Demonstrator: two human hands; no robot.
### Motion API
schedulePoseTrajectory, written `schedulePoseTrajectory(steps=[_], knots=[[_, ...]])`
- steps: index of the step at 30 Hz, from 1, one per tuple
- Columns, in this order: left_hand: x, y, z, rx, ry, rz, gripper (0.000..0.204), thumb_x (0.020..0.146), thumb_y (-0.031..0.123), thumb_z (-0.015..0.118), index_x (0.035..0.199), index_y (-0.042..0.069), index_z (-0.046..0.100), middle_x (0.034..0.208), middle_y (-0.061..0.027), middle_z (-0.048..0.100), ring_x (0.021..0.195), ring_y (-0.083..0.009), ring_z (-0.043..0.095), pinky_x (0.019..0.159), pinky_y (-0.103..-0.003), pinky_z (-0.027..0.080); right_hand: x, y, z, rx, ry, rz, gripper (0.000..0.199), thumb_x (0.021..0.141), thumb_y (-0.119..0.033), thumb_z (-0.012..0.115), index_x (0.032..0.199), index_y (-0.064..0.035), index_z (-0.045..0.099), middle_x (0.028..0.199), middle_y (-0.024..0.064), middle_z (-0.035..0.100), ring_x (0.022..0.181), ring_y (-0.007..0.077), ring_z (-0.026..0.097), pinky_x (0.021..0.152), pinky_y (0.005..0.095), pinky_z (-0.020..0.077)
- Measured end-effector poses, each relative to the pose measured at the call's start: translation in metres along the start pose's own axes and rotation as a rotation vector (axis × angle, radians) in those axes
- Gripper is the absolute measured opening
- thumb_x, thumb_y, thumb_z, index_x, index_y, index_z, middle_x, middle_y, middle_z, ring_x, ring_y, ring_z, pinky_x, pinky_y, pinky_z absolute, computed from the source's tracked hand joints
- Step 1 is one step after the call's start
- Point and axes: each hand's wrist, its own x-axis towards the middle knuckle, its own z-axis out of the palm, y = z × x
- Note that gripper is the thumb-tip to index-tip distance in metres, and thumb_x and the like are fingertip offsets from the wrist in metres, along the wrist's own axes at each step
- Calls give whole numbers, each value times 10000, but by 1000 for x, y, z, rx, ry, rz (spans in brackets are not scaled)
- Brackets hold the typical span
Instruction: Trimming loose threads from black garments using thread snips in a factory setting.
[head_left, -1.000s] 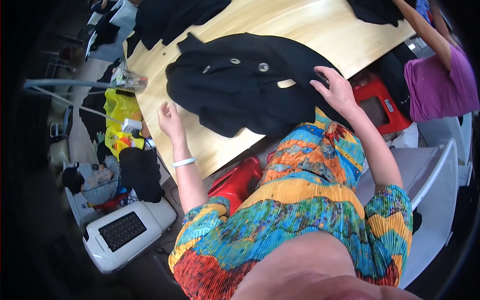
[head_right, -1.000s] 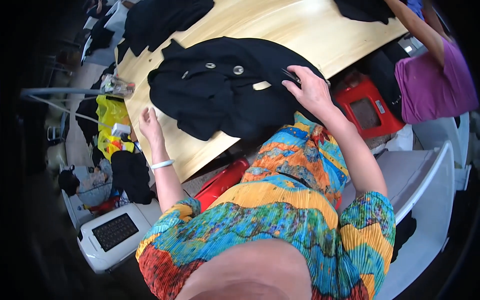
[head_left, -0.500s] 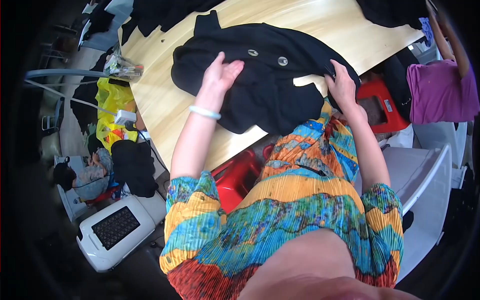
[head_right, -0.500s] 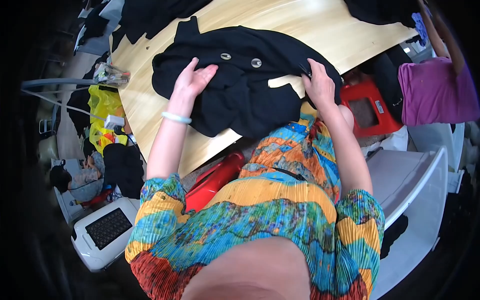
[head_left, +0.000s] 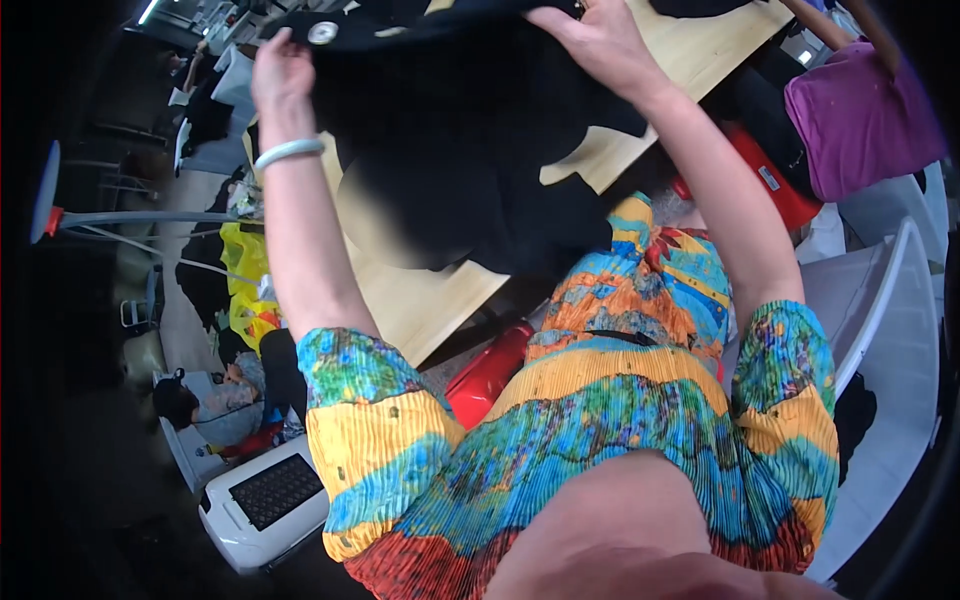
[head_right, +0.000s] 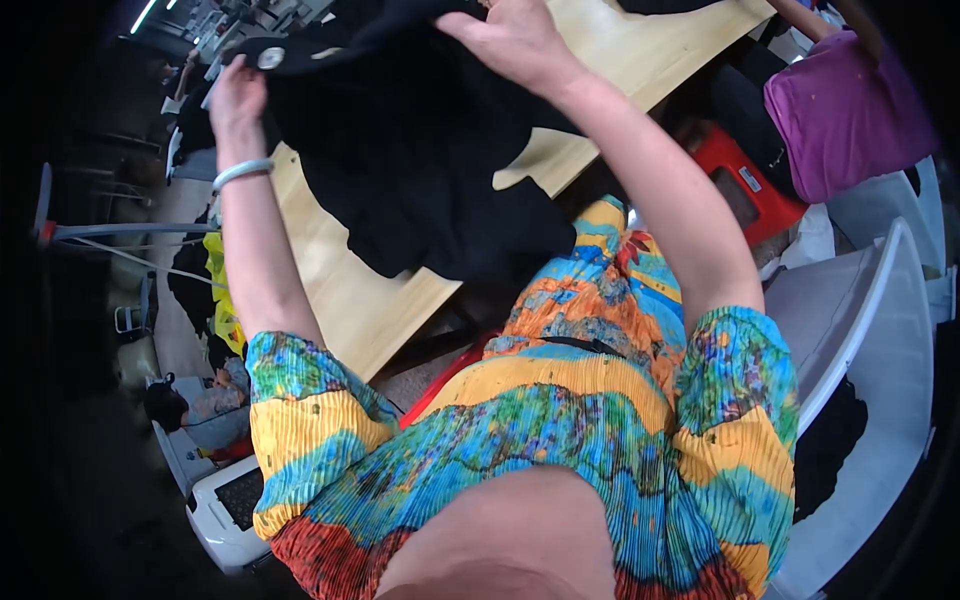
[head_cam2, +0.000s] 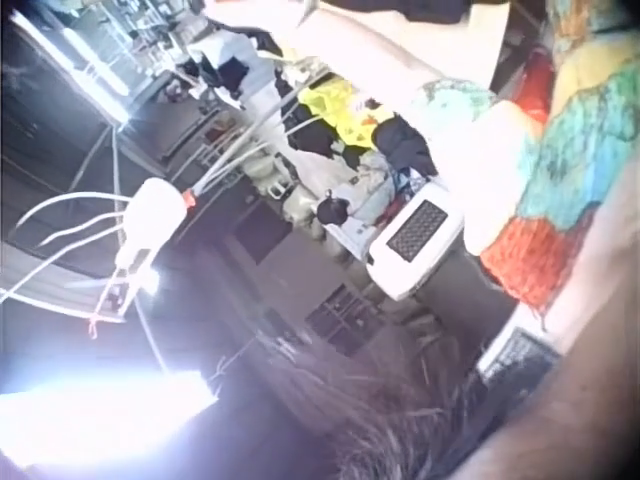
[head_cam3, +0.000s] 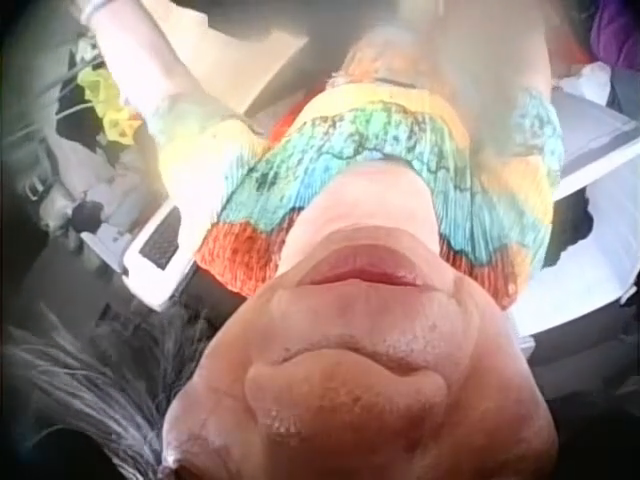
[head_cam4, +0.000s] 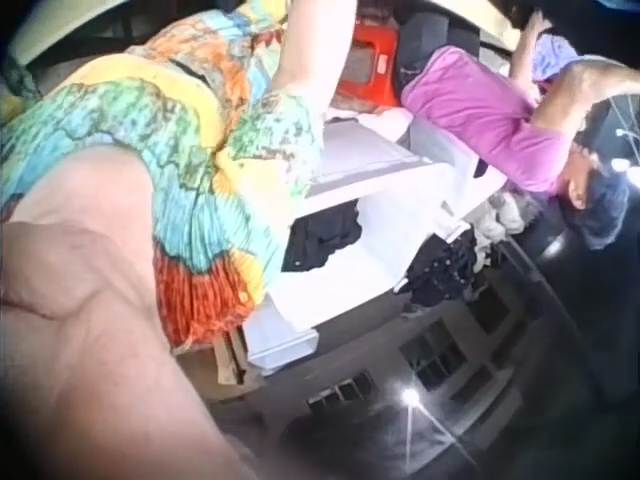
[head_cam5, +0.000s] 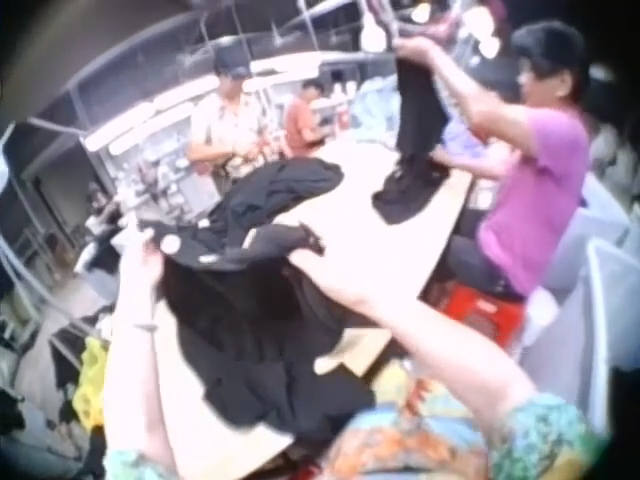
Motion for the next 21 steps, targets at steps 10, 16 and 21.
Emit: schedulePoseTrajectory(steps=[10, 16, 21], knots=[[-215, -54, 49, 62, -339, -545, 331, 778, -46, 480, 1107, -21, 450, 1006, -100, 550, 903, -163, 552, 833, -259, 439, -159, 116, 22, 354, -366, 457, 305, 779, -154, 589, 1042, -8, 537, 960, 116, 594, 927, 177, 568, 802, 277, 444], [-248, -74, 47, 15, -315, -686, 302, 783, -51, 469, 1083, -26, 485, 1033, -107, 563, 953, -174, 548, 875, -277, 421, -172, 129, -16, -87, -418, 313, 198, 772, -103, 572, 943, -5, 561, 824, 127, 593, 752, 207, 592, 673, 285, 460], [-255, -74, 50, 19, -291, -627, 277, 800, 6, 475, 1077, -13, 481, 1031, -99, 561, 960, -168, 541, 873, -269, 417, -142, 94, -5, 244, -246, 321, 200, 805, -90, 559, 971, 21, 557, 840, 72, 602, 784, 121, 573, 688, 229, 450]])
